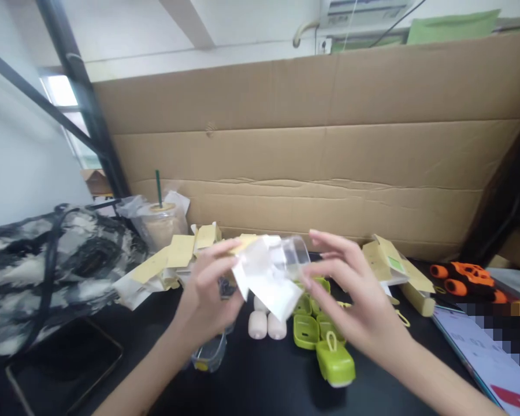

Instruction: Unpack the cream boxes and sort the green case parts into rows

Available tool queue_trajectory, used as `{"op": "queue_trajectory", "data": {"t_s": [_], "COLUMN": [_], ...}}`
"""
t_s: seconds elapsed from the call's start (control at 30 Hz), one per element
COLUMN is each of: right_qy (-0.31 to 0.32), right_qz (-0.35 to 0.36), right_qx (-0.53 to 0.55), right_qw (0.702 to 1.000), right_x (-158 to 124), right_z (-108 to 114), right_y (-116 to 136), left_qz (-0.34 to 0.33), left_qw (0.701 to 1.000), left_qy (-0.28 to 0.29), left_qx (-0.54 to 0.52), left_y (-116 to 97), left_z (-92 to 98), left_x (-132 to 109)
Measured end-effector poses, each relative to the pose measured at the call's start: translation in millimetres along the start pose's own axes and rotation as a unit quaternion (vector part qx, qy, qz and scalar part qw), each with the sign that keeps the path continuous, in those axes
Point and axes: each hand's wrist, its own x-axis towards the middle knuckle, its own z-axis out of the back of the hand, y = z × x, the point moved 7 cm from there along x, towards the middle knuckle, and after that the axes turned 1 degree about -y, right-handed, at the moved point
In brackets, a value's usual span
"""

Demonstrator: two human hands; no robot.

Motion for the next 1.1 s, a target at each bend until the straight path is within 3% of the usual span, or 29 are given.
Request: {"op": "queue_trajectory", "data": {"t_s": [0.07,0.17,0.23,0.4,0.57,0.73,0.9,1.0,1.1], "right_qy": [0.001,0.138,0.197,0.316,0.383,0.402,0.379,0.333,0.257], "right_qz": [-0.035,-0.064,-0.073,-0.086,-0.081,-0.065,-0.046,-0.044,-0.045], "right_qx": [0.023,0.033,0.015,-0.034,-0.028,0.000,0.043,0.066,0.090], "right_qw": [0.999,0.988,0.978,0.944,0.920,0.913,0.923,0.939,0.961], "right_x": [23,44,49,44,39,34,28,29,33], "right_z": [-11,-58,-89,-158,-199,-221,-229,-217,-185], "right_y": [-9,-25,-37,-57,-60,-60,-55,-52,-50], "left_qz": [0.033,0.070,0.086,0.112,0.097,0.097,0.168,0.201,0.243], "left_qw": [0.996,0.977,0.965,0.960,0.963,0.970,0.972,0.968,0.958], "left_qy": [-0.077,-0.200,-0.249,-0.256,-0.252,-0.223,-0.158,-0.142,-0.104], "left_qx": [-0.006,0.007,0.013,-0.007,-0.003,0.002,-0.042,-0.053,-0.110], "left_y": [15,29,33,41,42,41,53,59,63], "left_z": [22.4,54.3,65.9,64.3,60.3,54.9,40.1,33.9,22.2], "left_x": [7,11,10,6,5,5,2,-2,-5]}}
